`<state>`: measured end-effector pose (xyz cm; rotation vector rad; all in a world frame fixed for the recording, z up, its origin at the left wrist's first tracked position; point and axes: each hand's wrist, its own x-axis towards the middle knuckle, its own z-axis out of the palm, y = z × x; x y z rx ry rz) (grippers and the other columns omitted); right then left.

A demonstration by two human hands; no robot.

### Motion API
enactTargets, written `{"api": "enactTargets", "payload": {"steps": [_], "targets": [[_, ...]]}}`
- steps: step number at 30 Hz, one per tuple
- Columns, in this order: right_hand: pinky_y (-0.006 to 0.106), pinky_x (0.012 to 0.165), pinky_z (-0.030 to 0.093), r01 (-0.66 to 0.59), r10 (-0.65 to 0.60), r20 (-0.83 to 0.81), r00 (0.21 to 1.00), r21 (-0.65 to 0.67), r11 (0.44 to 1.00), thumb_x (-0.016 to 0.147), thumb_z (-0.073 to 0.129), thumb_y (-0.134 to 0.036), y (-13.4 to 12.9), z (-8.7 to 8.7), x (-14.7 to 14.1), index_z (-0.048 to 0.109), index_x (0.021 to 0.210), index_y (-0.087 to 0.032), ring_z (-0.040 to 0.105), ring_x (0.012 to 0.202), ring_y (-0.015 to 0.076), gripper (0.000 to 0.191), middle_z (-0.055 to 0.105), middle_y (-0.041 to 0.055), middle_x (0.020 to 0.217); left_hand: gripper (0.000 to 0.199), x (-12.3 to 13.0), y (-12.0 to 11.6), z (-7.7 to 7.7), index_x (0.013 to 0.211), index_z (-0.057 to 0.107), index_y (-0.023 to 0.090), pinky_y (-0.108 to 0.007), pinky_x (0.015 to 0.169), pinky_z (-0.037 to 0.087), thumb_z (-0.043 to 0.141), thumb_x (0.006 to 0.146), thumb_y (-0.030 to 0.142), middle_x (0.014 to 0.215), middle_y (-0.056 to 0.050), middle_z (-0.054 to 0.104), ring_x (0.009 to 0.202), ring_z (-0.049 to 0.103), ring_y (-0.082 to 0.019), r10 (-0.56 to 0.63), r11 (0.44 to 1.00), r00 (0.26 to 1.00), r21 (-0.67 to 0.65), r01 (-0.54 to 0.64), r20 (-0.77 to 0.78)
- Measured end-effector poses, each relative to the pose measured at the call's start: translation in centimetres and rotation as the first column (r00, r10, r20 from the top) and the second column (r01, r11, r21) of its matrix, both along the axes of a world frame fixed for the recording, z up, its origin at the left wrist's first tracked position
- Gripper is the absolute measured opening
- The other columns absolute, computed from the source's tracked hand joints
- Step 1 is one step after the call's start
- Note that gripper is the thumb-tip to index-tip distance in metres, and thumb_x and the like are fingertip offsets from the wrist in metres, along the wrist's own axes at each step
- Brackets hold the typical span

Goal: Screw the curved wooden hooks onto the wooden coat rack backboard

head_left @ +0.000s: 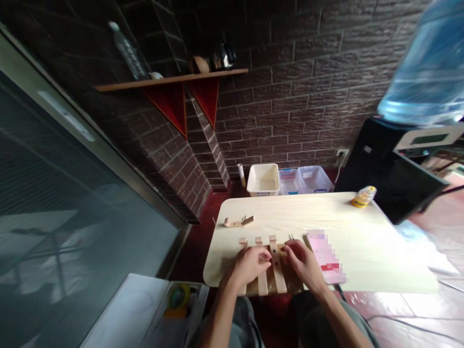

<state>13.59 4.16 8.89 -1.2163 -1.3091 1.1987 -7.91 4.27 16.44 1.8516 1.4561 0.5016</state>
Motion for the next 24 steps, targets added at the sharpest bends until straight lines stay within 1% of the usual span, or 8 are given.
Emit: {"api": "enactTargets", "payload": {"steps": [2, 4, 6, 8, 11, 13, 18, 24], "targets": [[0.033, 0.069, 0.055, -0.036, 0.036, 0.015, 0.999, 0.006, 0.999, 0.094, 0.062, -0.057, 1.8, 0.8, 0.2, 0.065, 0.105, -0.019, 0.069, 0.072, 0.0205, 0.040, 0.076, 0.0095, 0.093, 0.018, 0.3, 1.0, -0.9, 0.089, 0.081, 0.023, -0.030, 0.080, 0.050, 0.068, 0.077, 0.020, 0.090, -0.003, 0.080, 0.080, 0.070, -0.021, -0.040, 0.999, 0.999, -0.017, 0.039, -0.003], [0.031, 0.067, 0.053, 0.023, -0.023, -0.010, 1.000, 0.025, 0.999, 0.093, 0.063, -0.057, 3.3, 1.4, 0.4, 0.064, 0.102, -0.018, 0.067, 0.074, 0.0197, 0.040, 0.075, 0.0096, 0.092, 0.018, 0.4, 1.8, -1.7, 0.086, 0.080, 0.023, -0.031, 0.081, 0.049, 0.066, 0.077, 0.017, 0.090, -0.003, 0.080, 0.083, 0.070, -0.021, -0.067, 0.998, 0.998, -0.021, 0.067, -0.021], [0.030, 0.066, 0.052, 0.096, -0.095, -0.044, 0.995, 0.028, 0.995, 0.093, 0.062, -0.059, 4.0, 1.7, 0.5, 0.063, 0.103, -0.018, 0.064, 0.071, 0.0178, 0.042, 0.074, 0.0093, 0.091, 0.017, 0.5, 2.3, -2.3, 0.084, 0.079, 0.022, -0.029, 0.080, 0.048, 0.065, 0.077, 0.015, 0.089, -0.002, 0.079, 0.084, 0.069, -0.020, -0.082, 0.996, 0.996, -0.031, 0.081, -0.040], [0.029, 0.066, 0.051, 0.086, -0.086, -0.031, 0.996, -0.005, 0.996, 0.094, 0.060, -0.058, 3.8, 1.8, 0.6, 0.062, 0.101, -0.018, 0.065, 0.074, 0.0183, 0.040, 0.072, 0.0075, 0.088, 0.016, 0.4, 2.5, -2.7, 0.086, 0.078, 0.021, -0.028, 0.077, 0.047, 0.066, 0.078, 0.015, 0.089, -0.001, 0.078, 0.082, 0.066, -0.018, -0.092, 0.995, 0.995, -0.047, 0.090, -0.034], [0.028, 0.062, 0.047, -0.015, 0.024, 0.144, 0.989, -0.064, 0.998, 0.096, 0.060, -0.054, 2.6, 1.7, 0.9, 0.062, 0.096, -0.020, 0.061, 0.069, 0.0164, 0.034, 0.067, 0.0027, 0.079, 0.014, 0.1, 2.4, -3.2, 0.089, 0.077, 0.022, -0.025, 0.072, 0.045, 0.070, 0.078, 0.017, 0.088, 0.000, 0.073, 0.079, 0.062, -0.016, -0.087, 0.995, 0.996, -0.059, 0.086, -0.018], [0.028, 0.062, 0.046, -0.070, 0.089, 0.201, 0.976, -0.100, 0.993, 0.097, 0.059, -0.053, 1.8, 1.9, 1.1, 0.063, 0.097, -0.021, 0.060, 0.069, 0.0165, 0.032, 0.066, 0.0017, 0.077, 0.013, 0.0, 2.3, -3.6, 0.090, 0.076, 0.022, -0.025, 0.069, 0.043, 0.072, 0.078, 0.019, 0.083, 0.000, 0.069, 0.076, 0.060, -0.015, -0.078, 0.995, 0.997, -0.064, 0.077, -0.023], [0.029, 0.072, 0.049, -0.191, 0.206, 0.261, 0.943, -0.081, 0.978, 0.099, 0.059, -0.044, 1.4, 2.7, 0.9, 0.067, 0.101, -0.022, 0.064, 0.080, 0.0175, 0.024, 0.071, 0.0031, 0.090, 0.012, -0.1, 2.3, -4.0, 0.089, 0.073, 0.022, -0.024, 0.066, 0.041, 0.069, 0.079, 0.015, 0.085, 0.001, 0.069, 0.075, 0.058, -0.014, -0.068, 0.996, 0.998, -0.060, 0.068, 0.004], [0.028, 0.080, 0.050, -0.296, 0.310, 0.279, 0.909, -0.091, 0.951, 0.101, 0.057, -0.037, 1.3, 3.2, 0.6, 0.070, 0.106, -0.024, 0.067, 0.091, 0.0178, 0.019, 0.073, 0.0034, 0.101, 0.013, 0.1, 2.4, -3.6, 0.091, 0.074, 0.023, -0.023, 0.065, 0.041, 0.068, 0.082, 0.015, 0.088, 0.001, 0.071, 0.073, 0.058, -0.013, -0.062, 0.995, 0.997, -0.075, 0.065, 0.034]]}}
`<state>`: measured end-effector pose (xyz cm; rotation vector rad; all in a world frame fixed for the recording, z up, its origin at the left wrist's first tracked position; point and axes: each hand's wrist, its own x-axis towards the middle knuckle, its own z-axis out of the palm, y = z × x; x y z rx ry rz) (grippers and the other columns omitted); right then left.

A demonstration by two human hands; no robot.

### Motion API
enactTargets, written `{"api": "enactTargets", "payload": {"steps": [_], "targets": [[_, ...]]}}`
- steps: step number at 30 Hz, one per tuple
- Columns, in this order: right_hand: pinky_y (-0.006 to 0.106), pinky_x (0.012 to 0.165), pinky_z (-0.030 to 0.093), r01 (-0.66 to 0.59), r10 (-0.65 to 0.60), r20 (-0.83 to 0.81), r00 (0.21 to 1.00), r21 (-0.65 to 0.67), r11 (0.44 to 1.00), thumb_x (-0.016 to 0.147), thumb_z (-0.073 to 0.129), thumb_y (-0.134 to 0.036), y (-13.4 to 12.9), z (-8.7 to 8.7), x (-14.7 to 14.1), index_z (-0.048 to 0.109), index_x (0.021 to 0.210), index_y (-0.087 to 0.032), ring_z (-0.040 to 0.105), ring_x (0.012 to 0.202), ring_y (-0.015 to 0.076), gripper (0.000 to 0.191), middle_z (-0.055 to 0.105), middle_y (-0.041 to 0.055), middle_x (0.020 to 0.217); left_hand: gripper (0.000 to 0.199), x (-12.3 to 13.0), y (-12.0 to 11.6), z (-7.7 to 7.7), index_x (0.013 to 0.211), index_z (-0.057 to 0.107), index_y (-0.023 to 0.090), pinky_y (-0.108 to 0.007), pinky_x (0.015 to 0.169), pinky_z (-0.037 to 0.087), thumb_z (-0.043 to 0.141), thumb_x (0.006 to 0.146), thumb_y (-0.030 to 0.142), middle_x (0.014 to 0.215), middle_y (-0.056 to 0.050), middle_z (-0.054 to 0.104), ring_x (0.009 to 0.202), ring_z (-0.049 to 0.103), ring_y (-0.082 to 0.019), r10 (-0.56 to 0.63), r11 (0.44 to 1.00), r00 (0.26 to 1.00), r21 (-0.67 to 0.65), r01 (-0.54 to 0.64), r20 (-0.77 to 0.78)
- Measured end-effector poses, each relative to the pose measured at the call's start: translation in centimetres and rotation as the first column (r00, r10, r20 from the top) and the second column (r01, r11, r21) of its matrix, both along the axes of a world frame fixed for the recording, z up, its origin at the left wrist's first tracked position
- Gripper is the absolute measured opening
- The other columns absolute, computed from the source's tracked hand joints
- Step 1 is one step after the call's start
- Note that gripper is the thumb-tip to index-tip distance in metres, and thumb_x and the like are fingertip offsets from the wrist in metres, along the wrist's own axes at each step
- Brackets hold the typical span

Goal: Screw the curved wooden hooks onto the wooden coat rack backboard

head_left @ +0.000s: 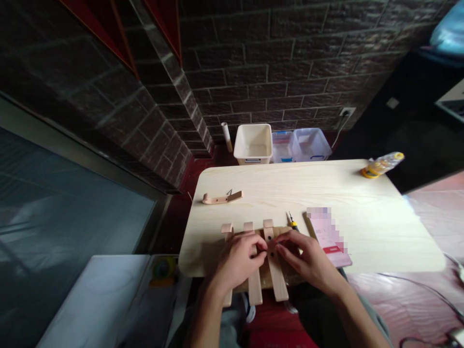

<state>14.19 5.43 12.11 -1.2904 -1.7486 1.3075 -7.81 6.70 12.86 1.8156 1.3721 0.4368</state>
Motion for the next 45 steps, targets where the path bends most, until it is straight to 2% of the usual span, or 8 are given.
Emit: {"api": "enactTargets", "payload": {"steps": [10, 17, 21, 25, 27, 30, 37, 45], "targets": [[0.027, 0.079, 0.053, 0.011, -0.014, -0.045, 0.999, -0.077, 0.997, 0.097, 0.064, -0.037, 0.0, 0.2, -0.3, 0.074, 0.103, -0.024, 0.071, 0.089, 0.0171, 0.018, 0.077, 0.0024, 0.098, 0.013, 0.1, -0.2, -0.5, 0.092, 0.075, 0.025, -0.022, 0.056, 0.032, 0.077, 0.082, 0.032, 0.061, 0.008, 0.046, 0.058, 0.046, -0.010, 0.062, 0.998, 0.997, -0.013, -0.062, 0.042], [0.027, 0.080, 0.052, 0.058, -0.059, -0.049, 0.997, -0.026, 0.998, 0.097, 0.064, -0.040, -0.2, 0.0, -0.9, 0.075, 0.096, -0.022, 0.072, 0.088, 0.0176, 0.021, 0.078, 0.0027, 0.095, 0.005, 0.2, -0.2, -1.1, 0.088, 0.074, 0.023, -0.022, 0.056, 0.034, 0.072, 0.086, 0.028, 0.061, 0.007, 0.051, 0.058, 0.047, -0.010, 0.058, 0.998, 0.994, 0.005, -0.059, 0.096], [0.027, 0.068, 0.049, 0.241, -0.253, 0.128, 0.959, 0.099, 0.965, 0.103, 0.052, -0.043, 1.0, 0.3, 0.3, 0.072, 0.095, -0.021, 0.070, 0.078, 0.0179, 0.031, 0.077, 0.0045, 0.087, 0.016, 0.4, -0.1, -1.2, 0.103, 0.076, 0.026, -0.021, 0.061, 0.042, 0.072, 0.087, 0.027, 0.077, 0.004, 0.070, 0.063, 0.052, -0.010, 0.065, 0.998, 0.986, -0.014, -0.064, 0.156], [0.029, 0.068, 0.047, 0.299, -0.357, 0.462, 0.812, 0.196, 0.934, 0.099, 0.058, -0.039, 4.4, 0.9, 1.4, 0.071, 0.101, -0.020, 0.071, 0.074, 0.0203, 0.023, 0.078, 0.0077, 0.085, 0.020, 0.5, -0.1, -1.2, 0.109, 0.079, 0.028, -0.021, 0.064, 0.045, 0.067, 0.092, 0.030, 0.086, 0.002, 0.075, 0.066, 0.056, -0.011, 0.031, 0.998, 0.986, 0.043, -0.039, 0.162], [0.030, 0.069, 0.046, 0.273, -0.334, 0.630, 0.701, 0.196, 0.942, 0.093, 0.066, -0.036, 6.2, 0.7, 1.6, 0.071, 0.104, -0.019, 0.072, 0.078, 0.0229, 0.021, 0.078, 0.0101, 0.085, 0.020, 0.5, -0.1, -1.2, 0.107, 0.079, 0.026, -0.022, 0.063, 0.046, 0.067, 0.092, 0.032, 0.086, 0.000, 0.076, 0.066, 0.057, -0.011, 0.034, 0.998, 0.987, 0.039, -0.041, 0.159], [0.031, 0.068, 0.045, 0.226, -0.248, 0.739, 0.626, 0.132, 0.965, 0.092, 0.067, -0.031, 7.7, -0.5, 1.9, 0.071, 0.107, -0.016, 0.073, 0.081, 0.0250, 0.022, 0.078, 0.0143, 0.090, 0.020, 0.3, -0.1, -1.2, 0.105, 0.079, 0.023, -0.022, 0.065, 0.051, 0.067, 0.092, 0.033, 0.088, -0.002, 0.078, 0.070, 0.065, -0.014, 0.057, 0.998, 0.982, -0.010, -0.057, 0.179], [0.030, 0.069, 0.045, 0.142, -0.131, 0.725, 0.676, 0.047, 0.989, 0.090, 0.062, -0.019, 6.3, -3.9, 3.2, 0.069, 0.111, -0.015, 0.073, 0.087, 0.0252, 0.023, 0.078, 0.0136, 0.092, 0.021, 0.2, 0.2, -0.9, 0.103, 0.077, 0.020, -0.027, 0.080, 0.059, 0.066, 0.094, 0.035, 0.099, -0.006, 0.081, 0.088, 0.075, -0.019, 0.082, 0.991, 0.960, -0.126, -0.049, 0.269], [0.033, 0.064, 0.041, 0.069, -0.002, 0.839, 0.544, -0.042, 0.997, 0.091, 0.064, -0.020, 5.3, -4.8, 3.0, 0.069, 0.105, -0.009, 0.073, 0.088, 0.0307, 0.019, 0.075, 0.0228, 0.098, 0.011, 0.7, 0.5, -0.5, 0.094, 0.083, 0.024, -0.022, 0.067, 0.052, 0.075, 0.088, 0.027, 0.091, -0.003, 0.080, 0.072, 0.066, -0.014, 0.024, 1.000, 0.980, 0.012, -0.026, 0.197]]}}
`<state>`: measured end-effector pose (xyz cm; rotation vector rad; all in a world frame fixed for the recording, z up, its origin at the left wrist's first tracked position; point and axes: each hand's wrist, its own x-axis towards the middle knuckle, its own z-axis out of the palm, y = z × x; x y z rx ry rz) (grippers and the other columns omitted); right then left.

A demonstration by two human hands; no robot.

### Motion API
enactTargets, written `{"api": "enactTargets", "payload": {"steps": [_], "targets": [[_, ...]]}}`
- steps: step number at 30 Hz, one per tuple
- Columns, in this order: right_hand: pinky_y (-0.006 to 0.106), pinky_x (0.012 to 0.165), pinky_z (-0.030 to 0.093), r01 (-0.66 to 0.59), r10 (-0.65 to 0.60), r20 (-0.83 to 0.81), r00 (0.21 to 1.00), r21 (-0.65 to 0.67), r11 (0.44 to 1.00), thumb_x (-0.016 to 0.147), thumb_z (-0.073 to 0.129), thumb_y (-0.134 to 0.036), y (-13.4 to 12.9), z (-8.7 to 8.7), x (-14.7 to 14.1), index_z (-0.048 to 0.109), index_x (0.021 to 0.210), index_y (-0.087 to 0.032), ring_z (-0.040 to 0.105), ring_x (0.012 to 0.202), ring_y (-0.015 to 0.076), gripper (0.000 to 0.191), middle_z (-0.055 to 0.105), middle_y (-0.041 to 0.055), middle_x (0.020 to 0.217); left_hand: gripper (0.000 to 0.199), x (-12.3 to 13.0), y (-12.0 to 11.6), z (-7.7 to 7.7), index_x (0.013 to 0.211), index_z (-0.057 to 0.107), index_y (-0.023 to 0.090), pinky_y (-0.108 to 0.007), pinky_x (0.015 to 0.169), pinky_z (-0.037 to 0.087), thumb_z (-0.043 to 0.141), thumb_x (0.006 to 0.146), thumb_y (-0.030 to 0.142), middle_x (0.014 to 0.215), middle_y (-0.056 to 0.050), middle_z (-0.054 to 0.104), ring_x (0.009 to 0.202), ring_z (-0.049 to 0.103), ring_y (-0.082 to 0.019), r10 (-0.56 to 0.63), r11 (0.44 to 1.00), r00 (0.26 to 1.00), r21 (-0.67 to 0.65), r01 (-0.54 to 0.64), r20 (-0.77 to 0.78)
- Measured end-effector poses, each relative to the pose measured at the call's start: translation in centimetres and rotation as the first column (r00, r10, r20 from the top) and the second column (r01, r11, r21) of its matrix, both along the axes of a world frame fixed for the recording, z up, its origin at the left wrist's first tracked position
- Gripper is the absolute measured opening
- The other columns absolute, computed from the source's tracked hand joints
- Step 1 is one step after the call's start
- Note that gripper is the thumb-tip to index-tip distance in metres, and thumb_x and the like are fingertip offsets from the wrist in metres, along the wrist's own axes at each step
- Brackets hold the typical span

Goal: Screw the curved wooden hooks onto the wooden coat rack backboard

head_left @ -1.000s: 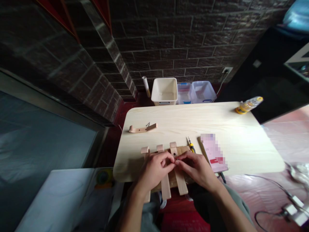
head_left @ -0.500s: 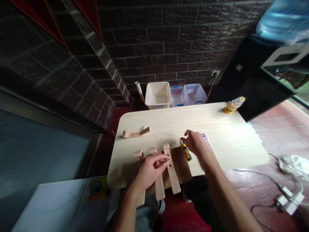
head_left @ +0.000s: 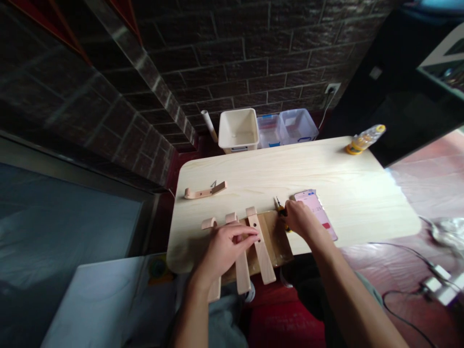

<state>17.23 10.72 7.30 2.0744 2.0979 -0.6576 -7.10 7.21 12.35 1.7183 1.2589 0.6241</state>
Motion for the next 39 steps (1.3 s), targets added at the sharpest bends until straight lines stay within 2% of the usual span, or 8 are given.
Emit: {"api": "enactTargets", "payload": {"steps": [3, 6, 12, 15, 19, 24, 30, 39], "targets": [[0.032, 0.062, 0.037, 0.046, -0.044, -0.046, 0.998, 0.028, 0.999, 0.091, 0.063, -0.026, 0.3, 0.5, -0.1, 0.069, 0.098, -0.012, 0.072, 0.084, 0.0292, 0.017, 0.076, 0.0204, 0.093, 0.012, -0.1, 0.0, -0.2, 0.097, 0.083, 0.024, -0.022, 0.066, 0.052, 0.075, 0.088, 0.026, 0.089, -0.003, 0.079, 0.070, 0.065, -0.013, 0.012, 1.000, 1.000, 0.017, -0.012, -0.012], [0.031, 0.061, 0.035, 0.141, -0.116, -0.193, 0.974, 0.119, 0.983, 0.090, 0.058, -0.030, 0.7, 1.1, -0.2, 0.065, 0.095, -0.016, 0.068, 0.076, 0.0249, 0.016, 0.075, 0.0135, 0.085, 0.014, -0.1, -0.1, -0.4, 0.099, 0.083, 0.024, -0.022, 0.066, 0.052, 0.074, 0.089, 0.027, 0.089, -0.003, 0.080, 0.071, 0.067, -0.014, 0.021, 1.000, 0.999, 0.011, -0.020, -0.029], [0.029, 0.060, 0.035, 0.326, -0.224, -0.499, 0.837, 0.126, 0.937, 0.092, 0.045, -0.031, 1.2, 1.8, -1.4, 0.058, 0.097, -0.019, 0.058, 0.063, 0.0192, 0.018, 0.068, 0.0062, 0.075, 0.013, -0.1, -0.2, -0.3, 0.098, 0.082, 0.024, -0.024, 0.068, 0.052, 0.072, 0.091, 0.022, 0.088, -0.003, 0.079, 0.069, 0.064, -0.013, -0.032, 0.989, 0.995, 0.142, 0.046, -0.097], [0.029, 0.061, 0.036, 0.284, -0.176, -0.611, 0.771, 0.083, 0.955, 0.091, 0.044, -0.031, 0.7, 2.4, -1.9, 0.054, 0.099, -0.020, 0.056, 0.063, 0.0184, 0.016, 0.063, 0.0019, 0.070, 0.013, 0.0, -0.3, -0.1, 0.095, 0.081, 0.023, -0.026, 0.072, 0.053, 0.070, 0.091, 0.018, 0.091, -0.003, 0.080, 0.073, 0.066, -0.014, -0.063, 0.981, 0.993, 0.179, 0.081, -0.103], [0.027, 0.056, 0.033, 0.133, -0.032, -0.672, 0.740, 0.099, 0.986, 0.085, 0.057, -0.033, 0.0, 3.0, -1.8, 0.049, 0.094, -0.023, 0.048, 0.058, 0.0142, 0.015, 0.057, -0.0035, 0.067, 0.013, 0.1, -0.4, 0.1, 0.092, 0.080, 0.022, -0.028, 0.074, 0.054, 0.069, 0.091, 0.015, 0.090, -0.003, 0.080, 0.076, 0.068, -0.016, -0.086, 0.960, 0.990, 0.256, 0.113, -0.113], [0.026, 0.053, 0.028, 0.085, 0.010, -0.633, 0.774, 0.120, 0.989, 0.084, 0.066, -0.034, -0.1, 3.2, -1.4, 0.047, 0.082, -0.024, 0.042, 0.055, 0.0109, 0.022, 0.055, -0.0048, 0.063, 0.012, 0.1, -0.6, 0.0, 0.096, 0.079, 0.021, -0.030, 0.078, 0.055, 0.069, 0.092, 0.016, 0.092, -0.004, 0.080, 0.082, 0.069, -0.017, -0.123, 0.923, 0.980, 0.345, 0.172, -0.157], [0.025, 0.055, 0.030, -0.030, 0.110, -0.600, 0.793, 0.142, 0.989, 0.085, 0.070, -0.039, -0.2, 3.8, -1.8, 0.055, 0.077, -0.021, 0.046, 0.058, 0.0104, 0.026, 0.058, -0.0037, 0.065, 0.014, 0.3, -0.7, 0.1, 0.095, 0.078, 0.020, -0.031, 0.083, 0.056, 0.066, 0.093, 0.013, 0.094, -0.004, 0.080, 0.084, 0.070, -0.016, -0.132, 0.902, 0.968, 0.379, 0.206, -0.213], [0.025, 0.054, 0.038, -0.131, 0.127, -0.625, 0.770, 0.041, 0.991, 0.083, 0.076, -0.036, 0.0, 3.5, -2.1, 0.061, 0.071, -0.020, 0.054, 0.051, 0.0104, 0.025, 0.056, -0.0064, 0.049, 0.012, 0.6, -0.8, -0.1, 0.094, 0.079, 0.020, -0.030, 0.083, 0.057, 0.069, 0.091, 0.015, 0.094, -0.004, 0.080, 0.084, 0.071, -0.016, -0.113, 0.901, 0.966, 0.386, 0.199, -0.234]]}}
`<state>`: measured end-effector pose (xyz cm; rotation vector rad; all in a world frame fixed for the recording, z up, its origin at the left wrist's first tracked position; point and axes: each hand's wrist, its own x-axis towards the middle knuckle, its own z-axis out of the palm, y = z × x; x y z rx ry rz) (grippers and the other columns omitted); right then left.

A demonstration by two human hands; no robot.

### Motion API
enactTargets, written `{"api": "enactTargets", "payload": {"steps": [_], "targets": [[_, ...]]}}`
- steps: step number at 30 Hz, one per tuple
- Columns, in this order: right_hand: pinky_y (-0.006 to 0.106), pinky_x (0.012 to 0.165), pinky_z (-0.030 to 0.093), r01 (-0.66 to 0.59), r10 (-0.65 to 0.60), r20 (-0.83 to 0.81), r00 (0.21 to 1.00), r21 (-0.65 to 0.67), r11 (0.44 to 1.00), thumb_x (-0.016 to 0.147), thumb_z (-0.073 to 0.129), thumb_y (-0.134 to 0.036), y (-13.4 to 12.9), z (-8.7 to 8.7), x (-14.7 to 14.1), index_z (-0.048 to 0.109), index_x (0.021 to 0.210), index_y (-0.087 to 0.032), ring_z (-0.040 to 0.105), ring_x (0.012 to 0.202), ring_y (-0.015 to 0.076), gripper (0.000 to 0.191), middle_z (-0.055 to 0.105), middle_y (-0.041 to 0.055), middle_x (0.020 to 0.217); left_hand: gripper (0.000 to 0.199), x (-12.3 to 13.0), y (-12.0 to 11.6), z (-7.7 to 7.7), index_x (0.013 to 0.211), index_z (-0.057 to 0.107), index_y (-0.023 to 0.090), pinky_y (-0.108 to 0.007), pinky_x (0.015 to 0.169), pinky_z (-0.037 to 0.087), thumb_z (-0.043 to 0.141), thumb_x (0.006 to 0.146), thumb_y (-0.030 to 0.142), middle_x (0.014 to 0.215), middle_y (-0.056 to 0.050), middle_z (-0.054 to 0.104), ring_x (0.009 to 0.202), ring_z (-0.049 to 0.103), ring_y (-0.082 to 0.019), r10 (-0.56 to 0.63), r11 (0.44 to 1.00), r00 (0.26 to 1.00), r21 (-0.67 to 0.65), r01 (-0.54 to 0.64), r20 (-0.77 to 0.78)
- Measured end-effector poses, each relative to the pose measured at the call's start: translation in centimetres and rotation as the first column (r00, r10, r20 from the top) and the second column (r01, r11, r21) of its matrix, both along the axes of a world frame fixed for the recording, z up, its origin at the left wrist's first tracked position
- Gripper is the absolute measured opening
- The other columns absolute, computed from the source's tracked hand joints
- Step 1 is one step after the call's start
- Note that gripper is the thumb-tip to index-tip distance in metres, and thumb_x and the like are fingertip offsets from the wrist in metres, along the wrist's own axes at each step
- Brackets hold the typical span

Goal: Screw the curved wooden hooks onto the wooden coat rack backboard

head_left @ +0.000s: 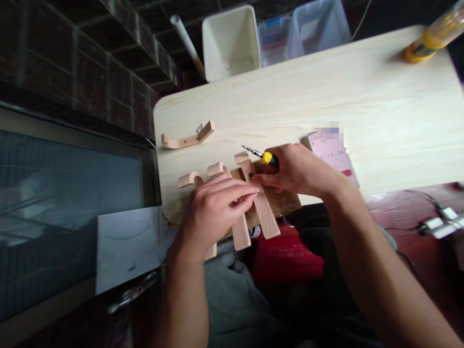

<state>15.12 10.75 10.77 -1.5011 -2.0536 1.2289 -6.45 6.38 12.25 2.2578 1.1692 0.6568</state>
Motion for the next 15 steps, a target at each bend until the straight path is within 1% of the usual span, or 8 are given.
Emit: {"api": "enactTargets", "payload": {"steps": [4, 8, 11, 15], "targets": [[0.024, 0.050, 0.037, -0.017, 0.017, -0.023, 1.000, -0.022, 1.000, 0.082, 0.078, -0.039, 0.10, -0.52, 0.11, 0.060, 0.070, -0.020, 0.050, 0.047, 0.0079, 0.029, 0.053, -0.0077, 0.048, 0.011, 0.02, 0.02, -0.22, 0.094, 0.079, 0.020, -0.028, 0.080, 0.057, 0.070, 0.091, 0.017, 0.092, -0.003, 0.080, 0.078, 0.069, -0.014, 0.001, 1.000, 1.000, -0.016, -0.002, -0.002], [0.023, 0.052, 0.039, -0.022, 0.017, -0.074, 0.997, -0.064, 0.998, 0.081, 0.079, -0.038, 0.12, -0.69, 0.36, 0.063, 0.072, -0.018, 0.056, 0.056, 0.0099, 0.027, 0.056, -0.0049, 0.054, 0.011, 0.03, 0.00, -0.28, 0.095, 0.080, 0.021, -0.026, 0.074, 0.055, 0.069, 0.092, 0.018, 0.090, -0.001, 0.079, 0.071, 0.066, -0.012, 0.002, 0.999, 1.000, -0.032, -0.002, -0.006], [0.024, 0.054, 0.040, -0.036, 0.028, -0.087, 0.996, -0.097, 0.995, 0.081, 0.079, -0.037, 0.16, -0.55, 0.54, 0.064, 0.075, -0.018, 0.058, 0.060, 0.0109, 0.026, 0.058, -0.0037, 0.058, 0.012, 0.10, -0.02, -0.30, 0.096, 0.080, 0.021, -0.026, 0.074, 0.055, 0.069, 0.092, 0.017, 0.091, -0.001, 0.079, 0.072, 0.067, -0.012, -0.002, 0.999, 1.000, -0.047, 0.003, 0.008], [0.023, 0.051, 0.039, -0.060, 0.053, -0.054, 0.997, -0.137, 0.989, 0.083, 0.076, -0.039, 0.13, 0.07, 0.67, 0.064, 0.076, -0.018, 0.056, 0.055, 0.0088, 0.026, 0.060, -0.0045, 0.058, 0.011, 0.11, 0.01, -0.49, 0.095, 0.080, 0.020, -0.026, 0.076, 0.055, 0.070, 0.091, 0.017, 0.091, -0.001, 0.079, 0.072, 0.066, -0.012, -0.011, 0.998, 0.999, -0.055, 0.013, 0.037]]}}
